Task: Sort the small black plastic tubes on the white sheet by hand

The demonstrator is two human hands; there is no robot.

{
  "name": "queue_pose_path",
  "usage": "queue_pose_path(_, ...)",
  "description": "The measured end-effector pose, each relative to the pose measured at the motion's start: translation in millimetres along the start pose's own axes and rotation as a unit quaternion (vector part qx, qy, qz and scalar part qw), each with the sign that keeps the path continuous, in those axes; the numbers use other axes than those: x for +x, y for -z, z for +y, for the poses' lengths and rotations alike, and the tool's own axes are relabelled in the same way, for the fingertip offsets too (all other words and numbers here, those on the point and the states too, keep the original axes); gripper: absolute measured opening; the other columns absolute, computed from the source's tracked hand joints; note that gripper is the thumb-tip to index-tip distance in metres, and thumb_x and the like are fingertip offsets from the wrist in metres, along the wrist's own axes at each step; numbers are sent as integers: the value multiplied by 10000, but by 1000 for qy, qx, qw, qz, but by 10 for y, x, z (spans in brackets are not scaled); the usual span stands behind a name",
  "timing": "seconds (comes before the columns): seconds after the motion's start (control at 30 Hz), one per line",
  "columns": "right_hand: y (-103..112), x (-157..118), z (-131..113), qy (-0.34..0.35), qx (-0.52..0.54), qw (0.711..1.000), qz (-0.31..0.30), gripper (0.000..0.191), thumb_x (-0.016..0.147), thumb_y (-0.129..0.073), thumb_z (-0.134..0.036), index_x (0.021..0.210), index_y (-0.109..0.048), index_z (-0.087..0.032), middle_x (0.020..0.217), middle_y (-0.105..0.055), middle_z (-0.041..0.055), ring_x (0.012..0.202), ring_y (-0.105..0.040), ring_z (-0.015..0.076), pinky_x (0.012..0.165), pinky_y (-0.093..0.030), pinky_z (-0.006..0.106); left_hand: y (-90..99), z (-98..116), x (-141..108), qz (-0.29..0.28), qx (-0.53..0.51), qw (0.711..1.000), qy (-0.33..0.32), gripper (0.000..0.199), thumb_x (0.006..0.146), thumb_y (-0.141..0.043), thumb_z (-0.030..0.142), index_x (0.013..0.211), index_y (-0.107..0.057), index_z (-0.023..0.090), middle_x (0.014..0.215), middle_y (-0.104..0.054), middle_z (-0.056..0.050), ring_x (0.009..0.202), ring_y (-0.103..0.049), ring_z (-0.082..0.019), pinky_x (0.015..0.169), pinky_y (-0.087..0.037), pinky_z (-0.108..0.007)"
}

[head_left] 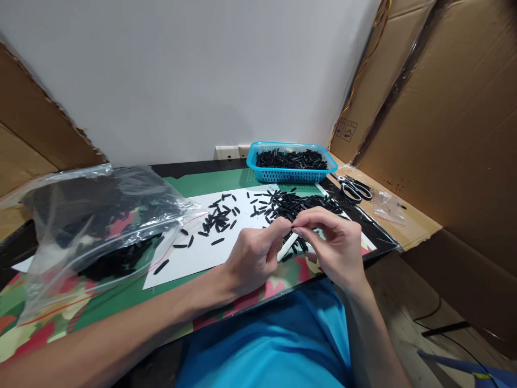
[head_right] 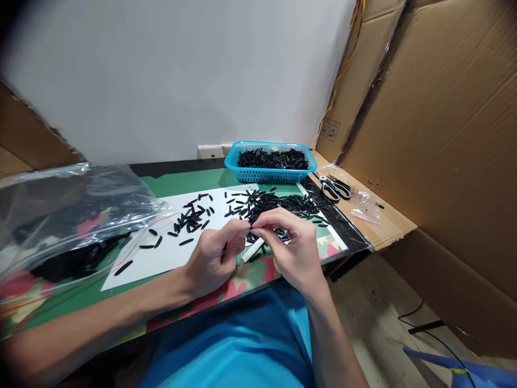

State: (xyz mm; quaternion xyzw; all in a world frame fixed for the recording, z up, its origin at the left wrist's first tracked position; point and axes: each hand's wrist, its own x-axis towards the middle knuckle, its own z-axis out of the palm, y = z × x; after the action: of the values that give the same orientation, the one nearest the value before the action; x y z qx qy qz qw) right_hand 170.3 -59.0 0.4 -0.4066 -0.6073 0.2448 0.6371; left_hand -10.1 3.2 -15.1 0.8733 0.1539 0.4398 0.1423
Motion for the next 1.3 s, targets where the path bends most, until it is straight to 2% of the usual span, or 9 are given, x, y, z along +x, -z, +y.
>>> queue_pose_path(0.3, -64, -7, 18, -37, 8, 999, -4, 139, 999, -719, -274, 876, -695, -215, 881, -685, 33, 806, -633, 185, 717, -517, 297, -9, -10, -2, -24, -18, 999, 20, 329, 876, -474, -21, 1062, -509, 248, 687, -382, 100, 520, -379, -70, 512, -346, -163)
queue_pose_path(0.47, -82, -15, 52, -56, 46, 996, -41, 156, 1049, -646, -304, 923, -633, -214, 934, -638, 30, 864, -596, 180, 751, -491, 281, -3, -9, -3, -32, -40, 998, 25, 339, 883, -474, -18, 1091, -514, 248, 679, -405, 106, 509, -399, -66, 517, -363, -157)
queue_pose_path(0.73, -21, 17, 99, -91, 93, 985, -112, 243, 1058, -643, -430, 964, -584, -214, 895, -556, -1, 770, -491, 151, 659, -418, 255, 3, -45, -7, -58, -69, 996, 18, 377, 863, -455, -23, 1126, -524, 238, 657, -377, 110, 509, -379, -69, 514, -354, -163)
queue_pose_path(1.03, -8, 55, 204, -124, 159, 972, -122, 287, 1024, -691, -470, 953, -584, -212, 889, -500, -10, 792, -449, 154, 711, -387, 265, 7, -57, 71, -94, -131, 981, 107, 267, 874, -430, 14, 1012, -514, 226, 640, -360, 109, 537, -353, -74, 553, -349, -192)
queue_pose_path(1.17, -41, 42, 258, -132, 173, 969, -120, 297, 1019, -690, -485, 940, -581, -220, 882, -493, -13, 782, -454, 158, 706, -399, 272, 21, -29, 94, -102, -173, 969, 145, 152, 986, -446, 97, 1013, -530, 221, 633, -371, 111, 524, -345, -74, 534, -329, -197)
queue_pose_path(1.3, -101, 28, 275, -132, 176, 972, -80, 259, 1027, -684, -452, 952, -589, -223, 891, -531, -10, 789, -486, 160, 712, -425, 275, 23, 3, 122, -84, -211, 954, 195, 120, 1078, -456, 240, 995, -540, 217, 608, -401, 110, 506, -355, -77, 514, -335, -200)
